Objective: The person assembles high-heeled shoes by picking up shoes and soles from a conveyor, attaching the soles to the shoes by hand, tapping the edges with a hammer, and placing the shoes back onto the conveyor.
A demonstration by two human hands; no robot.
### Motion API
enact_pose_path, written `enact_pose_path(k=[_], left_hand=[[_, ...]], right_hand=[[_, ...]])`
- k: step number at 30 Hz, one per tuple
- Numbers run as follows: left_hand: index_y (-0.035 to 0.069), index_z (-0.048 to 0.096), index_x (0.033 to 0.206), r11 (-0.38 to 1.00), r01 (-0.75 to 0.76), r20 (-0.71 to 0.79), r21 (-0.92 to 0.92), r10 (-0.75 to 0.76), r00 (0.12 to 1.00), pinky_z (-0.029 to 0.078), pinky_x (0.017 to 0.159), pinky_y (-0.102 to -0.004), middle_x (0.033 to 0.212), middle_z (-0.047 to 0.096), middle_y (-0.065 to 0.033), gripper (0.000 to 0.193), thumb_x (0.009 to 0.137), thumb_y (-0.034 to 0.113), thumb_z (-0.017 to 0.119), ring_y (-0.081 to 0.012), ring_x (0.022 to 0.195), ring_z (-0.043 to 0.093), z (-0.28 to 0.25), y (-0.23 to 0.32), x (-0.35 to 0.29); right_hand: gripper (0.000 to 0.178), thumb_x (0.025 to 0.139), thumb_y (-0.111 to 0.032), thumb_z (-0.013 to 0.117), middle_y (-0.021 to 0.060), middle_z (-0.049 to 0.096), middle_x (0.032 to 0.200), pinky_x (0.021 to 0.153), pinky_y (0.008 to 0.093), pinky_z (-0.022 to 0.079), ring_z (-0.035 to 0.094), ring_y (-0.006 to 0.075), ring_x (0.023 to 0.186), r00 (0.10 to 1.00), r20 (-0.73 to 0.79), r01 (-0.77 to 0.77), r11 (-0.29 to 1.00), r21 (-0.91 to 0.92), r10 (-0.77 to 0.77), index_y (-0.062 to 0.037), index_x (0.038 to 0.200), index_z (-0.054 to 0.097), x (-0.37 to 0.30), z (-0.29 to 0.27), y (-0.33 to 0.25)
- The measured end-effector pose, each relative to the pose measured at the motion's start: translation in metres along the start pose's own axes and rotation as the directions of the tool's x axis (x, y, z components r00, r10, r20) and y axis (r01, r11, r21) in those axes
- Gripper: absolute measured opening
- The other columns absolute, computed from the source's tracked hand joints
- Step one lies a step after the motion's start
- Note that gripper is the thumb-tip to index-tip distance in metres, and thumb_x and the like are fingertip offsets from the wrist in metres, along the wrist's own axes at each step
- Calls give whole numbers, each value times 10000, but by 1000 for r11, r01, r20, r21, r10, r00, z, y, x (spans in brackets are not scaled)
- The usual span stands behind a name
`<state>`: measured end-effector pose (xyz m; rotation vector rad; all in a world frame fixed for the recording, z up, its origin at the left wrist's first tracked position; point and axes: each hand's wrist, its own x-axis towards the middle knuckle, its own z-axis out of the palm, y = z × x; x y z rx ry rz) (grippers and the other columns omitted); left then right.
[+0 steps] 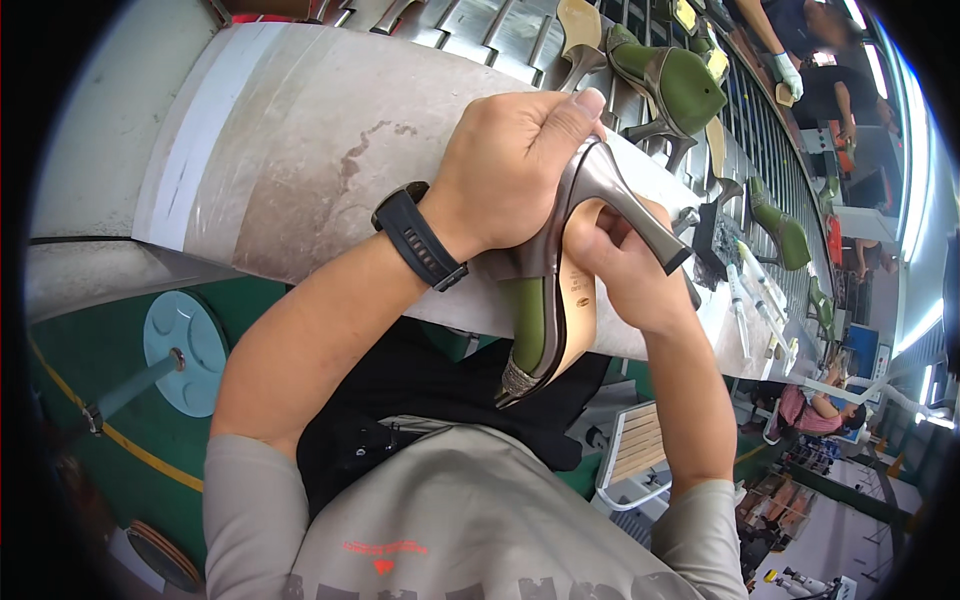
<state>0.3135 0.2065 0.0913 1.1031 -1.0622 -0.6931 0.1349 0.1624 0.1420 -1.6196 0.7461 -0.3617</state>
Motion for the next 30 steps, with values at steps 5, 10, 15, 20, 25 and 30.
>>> enact_pose_path(k=[5, 10, 15, 20, 25, 30], left_hand=[[5, 766, 1043, 994, 64, 53, 86, -69, 996, 502, 694, -273, 794, 711, -28, 505, 1135, 437, 520, -97, 746, 625, -4, 11, -4], [18, 698, 1225, 994, -63, 273, 91, 36, 961, 520, 941, -292, 1089, 698, -47, 485, 1035, 464, 717, -131, 1026, 636, -26, 9, -1], [1, 616, 1267, 946, -174, -4, 274, 182, 983, 531, 941, -339, 1119, 674, -79, 679, 855, 456, 908, -170, 1042, 631, -62, 21, -47], [63, 547, 1213, 762, -414, 73, 498, 439, 895, 521, 939, -424, 1250, 589, -147, 861, 625, 494, 1006, -311, 1070, 612, -50, 11, -125], [66, 603, 1126, 738, -390, 296, 551, 264, 918, 478, 1082, -485, 1367, 642, -191, 734, 697, 559, 937, -373, 1237, 612, -51, 28, -123], [64, 620, 1010, 847, -153, 275, 509, 8, 961, 456, 1106, -420, 1479, 606, -213, 400, 822, 274, 903, -337, 1304, 598, -53, 43, -97]], right_hand=[[313, 923, -225, 861, 49, 724, 835, 697, 275, 537, 656, 94, 784, 1000, -6, -27, 994, -105, 26, 34, 1025, 717, -1, 8, -8], [428, 913, -351, 863, 84, 749, 822, 662, 317, 550, 691, 128, 751, 999, 11, -46, 979, -200, 49, 46, 1012, 737, 2, 5, -13], [609, 816, -478, 887, 245, 781, 1006, 894, 457, 597, 767, 410, 977, 995, 16, 85, 761, -643, -99, 40, 1105, 748, -21, 2, -40], [630, 694, -361, 939, 111, 720, 1286, 1140, 582, 434, 635, 330, 1282, 828, 197, 374, 255, -892, -525, -80, 1217, 729, -42, -1, -22], [643, 676, -301, 942, 65, 659, 1383, 1143, 696, 374, 579, 306, 1349, 767, 120, 372, 284, -884, -630, -152, 1256, 709, -36, 2, 21], [415, 714, -253, 914, 61, 662, 1371, 1166, 733, 321, 586, 325, 1354, 700, 142, 488, 324, -810, -699, -139, 1045, 692, -33, 5, 32]])
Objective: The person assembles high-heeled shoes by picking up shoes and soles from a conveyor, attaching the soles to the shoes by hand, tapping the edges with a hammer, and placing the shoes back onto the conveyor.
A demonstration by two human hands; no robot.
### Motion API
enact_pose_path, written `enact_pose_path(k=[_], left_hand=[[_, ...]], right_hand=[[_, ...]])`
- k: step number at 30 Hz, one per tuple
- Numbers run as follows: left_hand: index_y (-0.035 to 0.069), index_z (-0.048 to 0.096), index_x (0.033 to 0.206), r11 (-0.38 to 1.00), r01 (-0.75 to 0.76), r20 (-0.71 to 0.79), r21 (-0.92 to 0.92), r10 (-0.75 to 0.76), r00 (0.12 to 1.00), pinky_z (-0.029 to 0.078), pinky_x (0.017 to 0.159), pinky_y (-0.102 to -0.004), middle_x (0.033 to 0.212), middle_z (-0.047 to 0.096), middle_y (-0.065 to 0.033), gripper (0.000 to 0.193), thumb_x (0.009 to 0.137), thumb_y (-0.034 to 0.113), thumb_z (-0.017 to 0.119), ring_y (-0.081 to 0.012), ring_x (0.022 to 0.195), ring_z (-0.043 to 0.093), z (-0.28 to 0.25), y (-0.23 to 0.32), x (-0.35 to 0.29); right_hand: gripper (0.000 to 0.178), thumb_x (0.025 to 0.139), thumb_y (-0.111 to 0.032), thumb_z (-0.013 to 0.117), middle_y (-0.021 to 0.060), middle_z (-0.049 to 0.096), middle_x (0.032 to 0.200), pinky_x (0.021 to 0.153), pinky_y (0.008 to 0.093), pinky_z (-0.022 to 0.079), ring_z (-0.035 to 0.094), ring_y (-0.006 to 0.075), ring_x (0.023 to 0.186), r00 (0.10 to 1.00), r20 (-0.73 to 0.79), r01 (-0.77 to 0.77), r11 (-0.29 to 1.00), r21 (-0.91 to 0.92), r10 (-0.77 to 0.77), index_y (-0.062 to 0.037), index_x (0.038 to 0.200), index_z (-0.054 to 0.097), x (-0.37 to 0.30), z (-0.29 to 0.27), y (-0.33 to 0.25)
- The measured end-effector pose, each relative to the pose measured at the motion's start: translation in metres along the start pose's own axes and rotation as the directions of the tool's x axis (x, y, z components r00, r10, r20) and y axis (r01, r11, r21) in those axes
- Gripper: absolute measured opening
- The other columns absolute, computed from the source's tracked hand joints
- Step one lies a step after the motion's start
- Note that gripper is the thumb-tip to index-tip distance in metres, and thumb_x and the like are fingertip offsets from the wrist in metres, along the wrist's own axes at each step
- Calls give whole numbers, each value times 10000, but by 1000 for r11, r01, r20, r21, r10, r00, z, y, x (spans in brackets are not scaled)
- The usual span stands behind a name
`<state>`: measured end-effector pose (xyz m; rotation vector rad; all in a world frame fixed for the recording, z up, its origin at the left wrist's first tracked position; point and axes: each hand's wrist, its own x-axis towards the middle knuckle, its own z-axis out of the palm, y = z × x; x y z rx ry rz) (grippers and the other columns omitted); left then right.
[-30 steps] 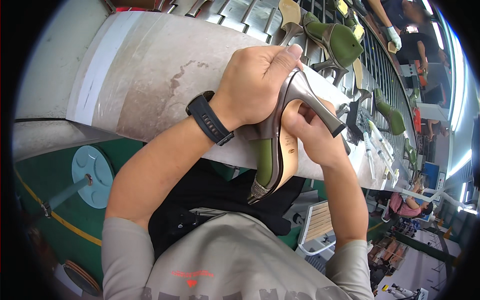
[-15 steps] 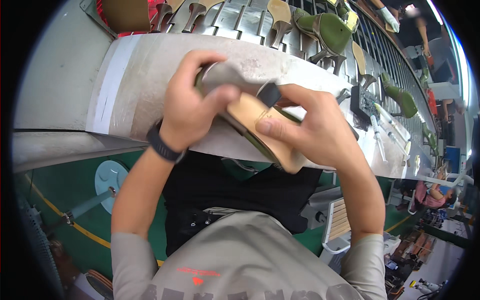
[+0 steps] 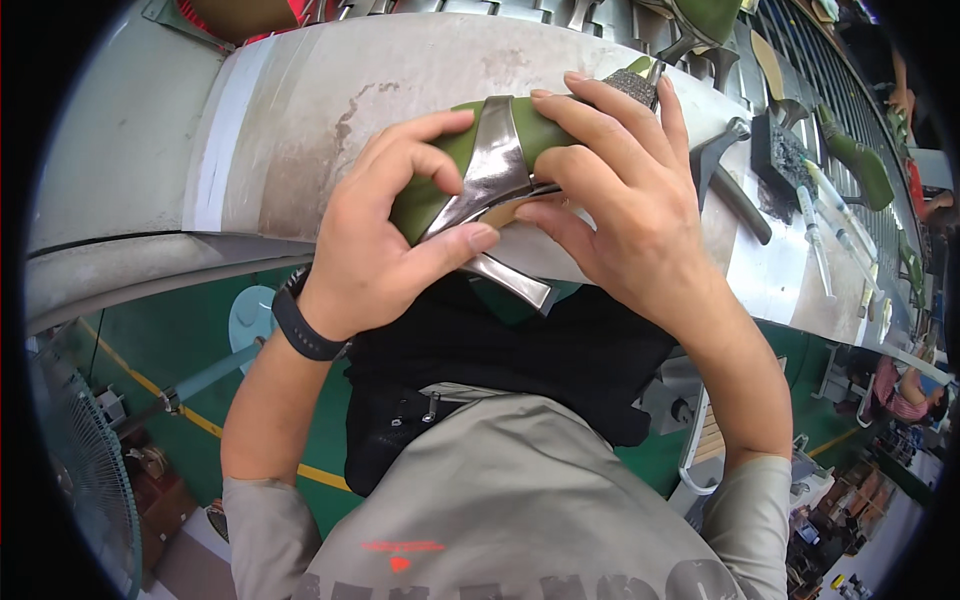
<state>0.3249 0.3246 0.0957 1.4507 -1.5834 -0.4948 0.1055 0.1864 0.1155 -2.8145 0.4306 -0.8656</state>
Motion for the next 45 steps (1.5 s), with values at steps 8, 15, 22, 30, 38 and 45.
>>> enact_pose_path(k=[8, 15, 22, 30, 38, 45], left_hand=[[83, 559, 972, 985, 166, 134, -43, -159, 978, 415, 1153, -404, 1599, 513, -235, 369, 802, 165, 875, -304, 1386, 554, -6, 13, 17], [70, 537, 937, 994, 56, 108, 90, -66, 992, 432, 1131, -415, 1565, 527, -287, 308, 794, 89, 809, -343, 1378, 573, 6, 15, 19], [52, 539, 954, 979, 38, 61, 199, -51, 997, 437, 1123, -423, 1543, 532, -316, 281, 807, 66, 778, -369, 1359, 592, 10, 17, 21], [44, 547, 988, 985, 150, 167, 82, -162, 973, 448, 1107, -416, 1533, 534, -322, 284, 838, 84, 785, -373, 1353, 600, 3, 25, 37], [34, 535, 914, 986, 18, 113, 167, -38, 993, 436, 1119, -445, 1375, 623, -314, 251, 806, 21, 762, -427, 1452, 525, 14, 19, 35], [51, 567, 1114, 991, 61, 31, 118, -65, 997, 425, 1086, -504, 1359, 620, -244, 388, 771, 66, 748, -436, 1354, 557, 18, 16, 34]], right_hand=[[310, 761, -182, 897, 94, 681, 1386, 1197, 701, 278, 586, 362, 1379, 999, 39, -26, 998, 52, 24, -103, 900, 632, 3, 0, -3], [306, 753, -151, 892, 100, 684, 1375, 1191, 705, 284, 598, 366, 1356, 994, 67, -87, 995, 49, 84, -95, 880, 620, 7, -5, -14], [386, 719, -186, 920, 98, 681, 1388, 1191, 649, 346, 613, 334, 1339, 994, 104, -43, 997, 64, 36, -90, 997, 669, 13, -9, 2], [600, 744, -342, 881, 86, 676, 1399, 1189, 588, 384, 623, 323, 1309, 999, 33, 19, 1000, -16, -19, -106, 1272, 718, 6, -3, 17], [528, 762, -286, 882, 84, 685, 1354, 1177, 595, 380, 629, 318, 1286, 998, 47, -33, 999, 4, 33, -106, 1235, 733, 10, -7, 9], [550, 683, -164, 922, 97, 688, 1326, 1155, 576, 411, 621, 342, 1279, 954, 238, -189, 982, 8, 181, -85, 1196, 739, 35, -27, -1]])
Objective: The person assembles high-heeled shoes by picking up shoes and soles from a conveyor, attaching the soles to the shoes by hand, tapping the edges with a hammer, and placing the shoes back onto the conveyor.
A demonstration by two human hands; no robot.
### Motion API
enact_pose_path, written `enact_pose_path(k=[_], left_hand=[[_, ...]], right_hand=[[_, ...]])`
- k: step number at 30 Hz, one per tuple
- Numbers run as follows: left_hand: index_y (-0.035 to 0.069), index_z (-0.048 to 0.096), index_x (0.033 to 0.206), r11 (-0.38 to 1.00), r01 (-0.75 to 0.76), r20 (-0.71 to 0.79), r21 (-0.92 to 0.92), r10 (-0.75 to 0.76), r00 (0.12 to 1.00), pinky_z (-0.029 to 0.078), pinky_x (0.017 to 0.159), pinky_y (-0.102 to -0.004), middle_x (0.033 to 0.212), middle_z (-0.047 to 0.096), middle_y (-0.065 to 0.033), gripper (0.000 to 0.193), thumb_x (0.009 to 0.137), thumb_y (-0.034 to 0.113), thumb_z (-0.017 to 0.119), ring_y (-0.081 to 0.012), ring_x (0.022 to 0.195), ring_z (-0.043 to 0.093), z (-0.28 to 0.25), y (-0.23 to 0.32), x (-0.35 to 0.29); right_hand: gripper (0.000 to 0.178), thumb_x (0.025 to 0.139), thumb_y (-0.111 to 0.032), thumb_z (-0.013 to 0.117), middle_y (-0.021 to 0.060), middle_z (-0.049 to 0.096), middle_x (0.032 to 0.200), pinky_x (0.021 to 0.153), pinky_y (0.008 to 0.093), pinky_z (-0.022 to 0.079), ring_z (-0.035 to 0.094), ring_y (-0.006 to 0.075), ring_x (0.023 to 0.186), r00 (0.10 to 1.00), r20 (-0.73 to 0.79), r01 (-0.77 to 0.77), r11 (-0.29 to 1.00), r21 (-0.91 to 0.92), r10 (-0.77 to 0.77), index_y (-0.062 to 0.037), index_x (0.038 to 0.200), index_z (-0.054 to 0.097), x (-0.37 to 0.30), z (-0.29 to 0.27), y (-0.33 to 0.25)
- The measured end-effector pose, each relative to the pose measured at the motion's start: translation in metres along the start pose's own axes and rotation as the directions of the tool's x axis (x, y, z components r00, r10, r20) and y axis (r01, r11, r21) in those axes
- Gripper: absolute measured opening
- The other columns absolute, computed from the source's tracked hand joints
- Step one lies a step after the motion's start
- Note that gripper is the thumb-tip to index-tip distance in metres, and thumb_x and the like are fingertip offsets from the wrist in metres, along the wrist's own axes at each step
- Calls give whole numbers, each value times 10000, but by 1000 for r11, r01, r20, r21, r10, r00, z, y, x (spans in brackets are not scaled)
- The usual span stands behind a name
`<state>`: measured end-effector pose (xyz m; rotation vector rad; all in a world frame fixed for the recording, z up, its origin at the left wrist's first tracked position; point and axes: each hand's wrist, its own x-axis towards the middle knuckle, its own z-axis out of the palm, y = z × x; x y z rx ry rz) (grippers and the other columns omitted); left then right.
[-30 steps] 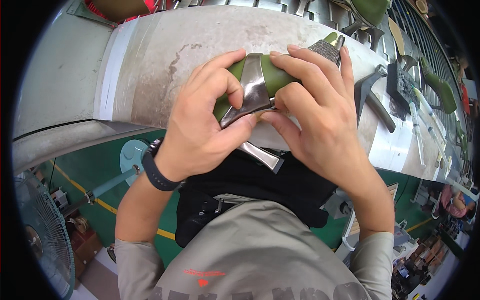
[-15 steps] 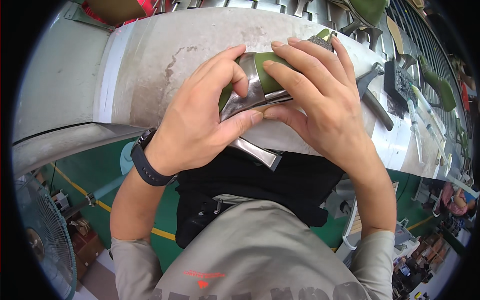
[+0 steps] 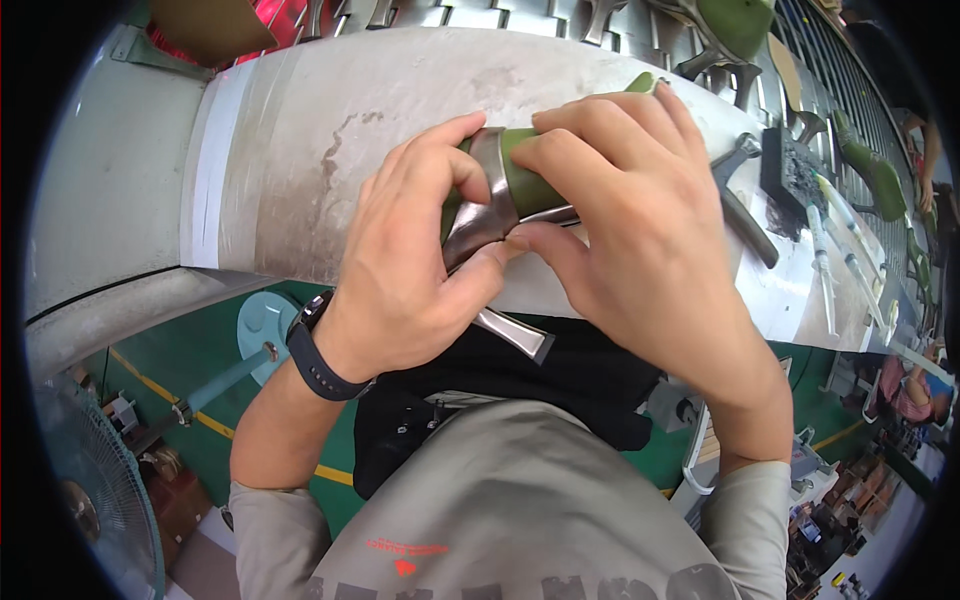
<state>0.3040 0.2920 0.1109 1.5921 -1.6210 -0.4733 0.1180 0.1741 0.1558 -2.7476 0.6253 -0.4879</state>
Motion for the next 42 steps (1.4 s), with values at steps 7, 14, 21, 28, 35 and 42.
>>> enact_pose_path(k=[7, 14, 21, 28, 35, 42], left_hand=[[-15, 479, 1450, 999, 32, 27, 18, -33, 999, 423, 1182, -436, 1544, 527, -251, 682, 798, 5, 678, -370, 1381, 577, 0, 4, -3], [-6, 495, 1470, 998, -6, 27, 62, 5, 1000, 402, 1178, -477, 1516, 541, -248, 726, 780, 73, 706, -418, 1385, 539, 1, 0, 1], [-19, 486, 1503, 991, -67, 144, 116, 50, 988, 391, 1185, -489, 1510, 540, -277, 749, 838, 146, 789, -437, 1394, 530, -8, 16, 23], [-68, 464, 1533, 995, 40, 347, -96, -4, 938, 472, 1102, -440, 1382, 633, -330, 595, 1018, 188, 616, -474, 1262, 634, 15, 32, 84], [-99, 494, 1490, 999, -17, 291, 46, 3, 957, 538, 836, -527, 1081, 707, -331, 641, 968, 231, 668, -517, 942, 681, 23, 29, 86], [-113, 540, 1474, 937, 223, 272, -267, -148, 951, 555, 957, -376, 1174, 742, -289, 532, 1040, 174, 650, -337, 1077, 759, 23, 18, 89]], right_hand=[[735, 692, -319, 951, 141, 603, 1481, 1155, 593, 427, 527, 409, 1402, 985, -147, 97, 994, 39, -91, -125, 1353, 693, -22, 1, 48], [738, 726, -258, 938, 165, 577, 1519, 1152, 530, 449, 524, 421, 1406, 990, -120, 81, 996, 43, -76, -121, 1401, 672, -24, -9, 50], [484, 841, 11, 728, 196, 687, 1223, 986, 470, 514, 633, 398, 1116, 874, -369, -355, 934, -39, 317, 0, 1323, 691, -92, -1, 88], [509, 810, 59, 634, 193, 688, 1145, 903, 444, 540, 645, 398, 1009, 879, -172, -465, 880, -102, 444, -10, 1311, 694, -92, -5, 91], [296, 925, -106, 768, 155, 735, 1235, 949, 312, 533, 702, 200, 1099, 832, -150, -149, 476, 867, 533, 7, 1198, 761, -75, -21, 75], [450, 1017, -236, 631, 278, 700, 1295, 1072, 451, 583, 704, 311, 1208, 740, 131, 7, -203, 979, 659, 116, 1297, 629, -74, 20, 53]])
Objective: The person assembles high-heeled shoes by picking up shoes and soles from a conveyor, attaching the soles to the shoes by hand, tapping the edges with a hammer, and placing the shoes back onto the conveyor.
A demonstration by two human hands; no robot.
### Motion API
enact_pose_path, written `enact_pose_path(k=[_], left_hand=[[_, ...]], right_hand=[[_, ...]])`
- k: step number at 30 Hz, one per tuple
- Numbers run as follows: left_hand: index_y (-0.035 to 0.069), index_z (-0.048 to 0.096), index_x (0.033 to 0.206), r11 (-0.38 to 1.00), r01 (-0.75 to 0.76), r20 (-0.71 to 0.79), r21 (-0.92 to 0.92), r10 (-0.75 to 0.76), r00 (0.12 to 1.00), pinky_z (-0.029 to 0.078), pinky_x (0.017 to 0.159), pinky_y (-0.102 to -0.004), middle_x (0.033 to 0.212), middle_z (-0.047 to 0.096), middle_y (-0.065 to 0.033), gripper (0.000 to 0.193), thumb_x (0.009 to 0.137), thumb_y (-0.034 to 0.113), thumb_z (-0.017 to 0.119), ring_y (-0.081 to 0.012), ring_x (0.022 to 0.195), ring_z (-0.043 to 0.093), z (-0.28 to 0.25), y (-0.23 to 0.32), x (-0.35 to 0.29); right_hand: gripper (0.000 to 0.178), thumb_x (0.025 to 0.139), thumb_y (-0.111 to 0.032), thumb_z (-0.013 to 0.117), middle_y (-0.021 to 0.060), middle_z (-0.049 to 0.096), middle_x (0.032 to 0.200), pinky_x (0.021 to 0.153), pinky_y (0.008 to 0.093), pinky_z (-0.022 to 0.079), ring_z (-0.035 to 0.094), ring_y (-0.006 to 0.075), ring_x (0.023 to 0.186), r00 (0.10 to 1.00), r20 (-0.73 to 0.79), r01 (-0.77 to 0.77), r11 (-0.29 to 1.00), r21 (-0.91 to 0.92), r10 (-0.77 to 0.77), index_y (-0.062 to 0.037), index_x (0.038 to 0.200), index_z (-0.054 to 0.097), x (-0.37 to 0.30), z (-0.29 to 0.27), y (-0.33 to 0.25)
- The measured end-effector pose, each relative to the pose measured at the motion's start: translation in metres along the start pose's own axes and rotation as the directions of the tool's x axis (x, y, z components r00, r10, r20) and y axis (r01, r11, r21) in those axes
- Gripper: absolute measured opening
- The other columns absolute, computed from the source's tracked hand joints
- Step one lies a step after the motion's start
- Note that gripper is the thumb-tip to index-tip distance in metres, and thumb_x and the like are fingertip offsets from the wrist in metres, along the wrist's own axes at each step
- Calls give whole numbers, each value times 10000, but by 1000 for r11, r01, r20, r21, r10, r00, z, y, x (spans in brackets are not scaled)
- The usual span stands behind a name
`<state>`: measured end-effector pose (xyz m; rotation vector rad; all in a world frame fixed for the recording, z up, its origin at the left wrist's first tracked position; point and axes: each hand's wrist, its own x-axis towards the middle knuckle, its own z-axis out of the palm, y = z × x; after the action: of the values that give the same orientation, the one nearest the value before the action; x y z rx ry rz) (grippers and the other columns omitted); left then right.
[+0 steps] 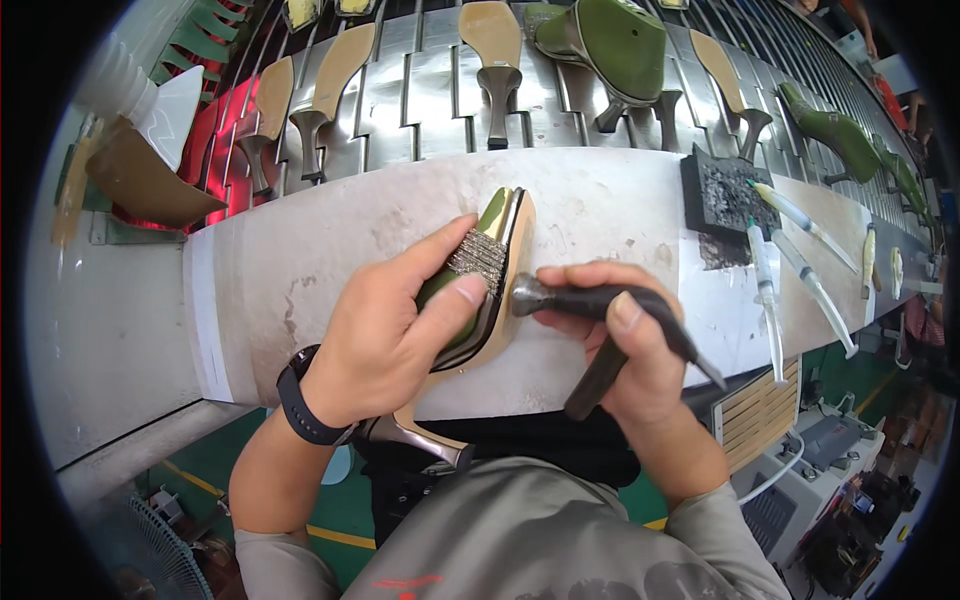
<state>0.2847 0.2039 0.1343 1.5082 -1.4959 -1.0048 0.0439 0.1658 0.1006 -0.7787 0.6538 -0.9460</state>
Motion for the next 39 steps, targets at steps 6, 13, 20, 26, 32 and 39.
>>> enact_pose_path(k=[6, 13, 20, 26, 32, 39], left_hand=[[-115, 581, 1439, 968, 231, 66, -97, -226, 972, 561, 909, -316, 1100, 769, -216, 545, 1006, 186, 719, -173, 999, 726, -2, 10, 8], [-116, 606, 1403, 993, 84, 36, 80, -88, 996, 564, 793, -376, 979, 757, -207, 542, 952, 145, 753, -290, 846, 745, -2, 10, 5], [-102, 546, 1452, 932, -179, 61, 316, 169, 984, 499, 778, -428, 897, 709, -158, 755, 853, 256, 834, -352, 814, 700, -7, 5, -1], [-91, 493, 1505, 922, -170, 97, 347, 146, 985, 502, 821, -428, 1048, 721, -188, 999, 695, 318, 911, -373, 890, 701, -7, 6, -2], [-75, 493, 1500, 914, -160, 94, 373, 134, 986, 505, 806, -441, 1013, 708, -191, 1005, 669, 297, 920, -384, 879, 693, -7, 6, -3], [-63, 500, 1492, 892, -217, 31, 397, 223, 974, 515, 799, -457, 1018, 708, -194, 987, 673, 289, 921, -389, 887, 694, -6, -3, -10]], right_hand=[[430, 1013, -211, 622, 277, 707, 1295, 1104, 438, 544, 699, 313, 1216, 999, -26, 47, 997, 59, -45, 116, 1291, 629, 2, 3, 14], [329, 950, -114, 749, 204, 766, 1193, 973, 363, 586, 755, 248, 1102, 953, 272, 257, 840, -478, -136, 32, 1240, 698, 24, 8, -41], [267, 940, -79, 790, 86, 770, 843, 664, 256, 557, 752, 107, 768, 951, 296, 170, 658, -734, 84, 2, 1186, 724, 40, 33, -74], [203, 976, -45, 734, 60, 762, 878, 684, 214, 515, 657, 47, 766, 990, 133, 132, 702, -700, -54, 50, 1154, 721, 50, 41, -64], [243, 988, -166, 713, 91, 797, 985, 795, 276, 568, 713, 117, 890, 997, -53, 13, 823, -567, -52, 47, 1092, 764, 78, 38, -57], [224, 934, -77, 761, 76, 790, 957, 752, 256, 560, 698, 75, 834, 971, 237, 153, 649, -746, 43, 36, 1127, 748, 39, 56, -72]])
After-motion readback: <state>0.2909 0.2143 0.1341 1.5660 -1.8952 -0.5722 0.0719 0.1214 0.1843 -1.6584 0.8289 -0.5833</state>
